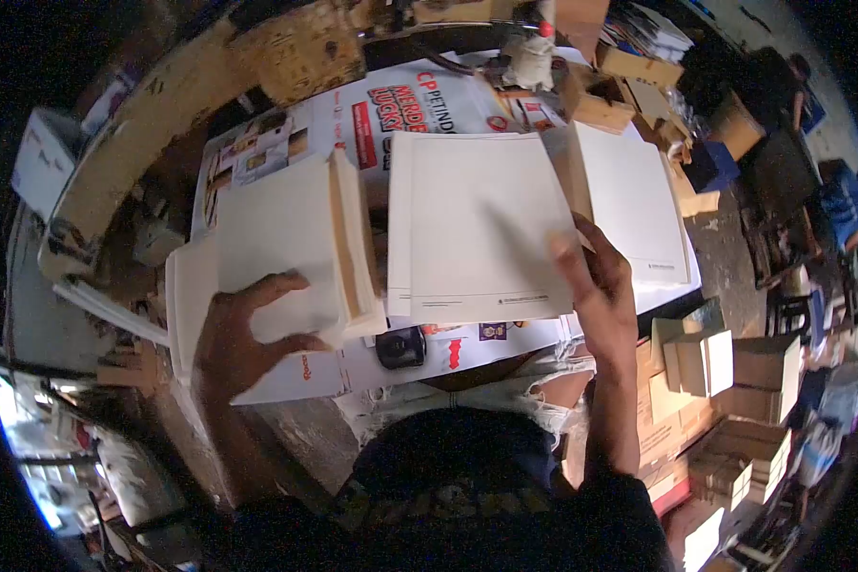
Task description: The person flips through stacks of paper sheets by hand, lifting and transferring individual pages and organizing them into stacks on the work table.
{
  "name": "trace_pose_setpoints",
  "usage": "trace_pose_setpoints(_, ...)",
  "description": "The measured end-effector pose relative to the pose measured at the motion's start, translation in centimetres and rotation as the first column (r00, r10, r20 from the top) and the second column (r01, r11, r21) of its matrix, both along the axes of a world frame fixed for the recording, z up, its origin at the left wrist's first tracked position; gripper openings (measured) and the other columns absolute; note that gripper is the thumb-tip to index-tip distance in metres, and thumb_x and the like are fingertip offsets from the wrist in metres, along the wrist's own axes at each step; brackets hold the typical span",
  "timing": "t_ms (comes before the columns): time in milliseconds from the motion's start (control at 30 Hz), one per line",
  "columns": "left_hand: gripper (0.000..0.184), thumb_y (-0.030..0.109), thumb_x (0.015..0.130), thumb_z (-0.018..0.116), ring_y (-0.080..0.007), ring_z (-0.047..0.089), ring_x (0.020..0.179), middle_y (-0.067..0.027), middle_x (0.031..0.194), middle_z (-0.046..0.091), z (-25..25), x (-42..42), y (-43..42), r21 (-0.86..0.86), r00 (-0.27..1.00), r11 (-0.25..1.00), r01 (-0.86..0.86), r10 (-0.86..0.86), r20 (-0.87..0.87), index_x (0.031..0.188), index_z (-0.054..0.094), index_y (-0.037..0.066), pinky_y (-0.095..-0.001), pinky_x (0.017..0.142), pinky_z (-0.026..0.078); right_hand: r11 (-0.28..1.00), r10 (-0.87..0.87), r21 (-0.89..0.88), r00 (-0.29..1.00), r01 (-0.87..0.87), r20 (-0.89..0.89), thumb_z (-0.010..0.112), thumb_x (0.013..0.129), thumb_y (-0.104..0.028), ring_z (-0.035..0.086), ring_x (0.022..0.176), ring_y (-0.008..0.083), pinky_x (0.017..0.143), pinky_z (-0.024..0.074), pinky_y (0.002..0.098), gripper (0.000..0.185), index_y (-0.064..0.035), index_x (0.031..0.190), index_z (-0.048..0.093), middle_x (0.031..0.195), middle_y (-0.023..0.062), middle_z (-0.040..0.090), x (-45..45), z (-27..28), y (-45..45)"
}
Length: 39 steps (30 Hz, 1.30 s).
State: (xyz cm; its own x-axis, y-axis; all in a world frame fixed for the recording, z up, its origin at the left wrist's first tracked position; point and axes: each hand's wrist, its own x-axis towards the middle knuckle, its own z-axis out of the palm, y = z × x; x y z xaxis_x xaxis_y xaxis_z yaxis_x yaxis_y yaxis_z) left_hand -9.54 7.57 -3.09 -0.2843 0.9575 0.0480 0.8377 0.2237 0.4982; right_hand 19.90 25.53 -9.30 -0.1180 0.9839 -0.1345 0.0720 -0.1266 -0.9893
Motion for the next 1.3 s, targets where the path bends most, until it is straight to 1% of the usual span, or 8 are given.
trace_pose_setpoints(200,0.018,0.013,0.087,0.066,-0.0086,0.058,0.066,-0.0037,0.074,0.064,-1.4,-2.9,-3.1,0.364,0.788,0.822,-0.439,0.157,0.595,0.095,0.060,-0.002,-0.0218,0.062,0.048,0.973,0.192,0.136,0.980,-0.185,-0.046,0.058,0.088,-0.006,0.057,0.093,0.0127,0.077,0.0473,0.0249,0.045,0.0022,0.131,0.047,0.104,0.0110,0.063,-0.9,0.5,-0.2)
trace_pose_setpoints(300,0.029,0.022,0.094,0.053,-0.0160,0.060,0.101,-0.0139,0.096,0.064,-4.9,-4.4,-5.3,0.523,0.549,0.249,-0.815,0.040,0.835,0.113,0.056,-0.001,-0.0283,0.079,0.048,0.982,0.144,0.148,0.974,-0.118,-0.175,0.058,0.088,-0.007,0.059,0.093,0.0152,0.081,0.0474,0.0268,0.046,0.0020,0.132,0.047,0.107,0.0115,0.063,-3.6,0.3,-2.0)
trace_pose_setpoints(367,0.043,0.035,0.099,0.038,-0.0221,0.052,0.119,-0.0170,0.114,0.060,-4.5,-5.9,-7.1,0.500,0.332,0.373,-0.781,-0.430,0.840,0.121,0.053,0.001,-0.0373,0.094,0.042,0.968,0.209,0.145,0.978,-0.204,-0.017,0.054,0.093,-0.015,0.055,0.091,0.0133,0.081,0.0445,0.0258,0.042,-0.0055,0.133,0.048,0.106,0.0099,0.061,-7.0,2.2,-4.0)
trace_pose_setpoints(467,0.052,0.041,0.099,0.033,-0.0248,0.054,0.116,-0.0135,0.125,0.057,-3.4,-6.5,-5.8,0.390,0.779,0.738,-0.551,0.289,0.556,0.124,0.055,0.001,-0.0411,0.104,0.032,0.868,0.453,0.239,0.891,-0.436,-0.018,0.042,0.091,0.000,0.053,0.087,0.0139,0.084,0.0432,0.0292,0.053,-0.0048,0.142,0.029,0.094,0.0083,0.058,-11.2,1.0,-5.8)
trace_pose_setpoints(600,0.049,0.039,0.098,0.041,-0.0330,0.052,0.118,-0.0211,0.125,0.056,-2.9,-5.5,-4.9,0.080,0.791,0.787,-0.612,0.607,0.080,0.125,0.055,0.000,-0.0382,0.101,0.037,0.689,0.716,0.297,0.685,-0.661,-0.138,0.047,0.091,-0.005,0.046,0.118,0.0224,0.102,0.0346,0.0317,0.067,-0.0037,0.148,0.013,0.137,0.0185,0.041,-15.9,-2.8,-8.9)
trace_pose_setpoints(1000,0.067,0.027,0.086,0.062,-0.0293,0.047,0.119,-0.0221,0.136,0.042,1.6,-0.2,-2.5,0.507,0.947,0.840,-0.193,0.294,-0.127,0.139,0.035,-0.003,-0.0406,0.102,0.036,0.856,0.484,0.394,0.789,-0.335,-0.379,0.051,0.096,-0.035,0.051,0.118,0.0308,0.101,0.0390,0.0340,0.067,0.0064,0.142,0.023,0.129,0.0338,0.045,-8.0,2.3,-5.8)
trace_pose_setpoints(1100,0.061,0.019,0.088,0.056,-0.0288,0.044,0.119,-0.0224,0.133,0.041,0.5,5.1,2.0,0.523,0.974,0.852,-0.006,0.123,-0.188,0.138,0.031,-0.005,-0.0366,0.101,0.035,0.849,0.528,0.282,0.724,-0.446,-0.444,0.057,0.094,-0.034,0.055,0.109,0.0218,0.096,0.0433,0.0350,0.057,0.0017,0.135,0.042,0.115,0.0185,0.059,-3.2,2.1,-3.4)
trace_pose_setpoints(1300,0.042,0.020,0.087,0.053,-0.0285,0.051,0.117,-0.0204,0.130,0.050,-1.5,16.2,14.9,0.459,0.713,0.887,0.053,-0.356,0.604,0.120,0.051,-0.005,-0.0369,0.098,0.040,0.968,-0.121,0.194,0.972,0.161,-0.199,0.061,0.091,-0.020,0.058,0.067,0.0091,0.060,0.0453,0.0222,0.035,-0.0018,0.120,0.058,0.084,0.0040,0.066,9.9,2.6,-2.4)
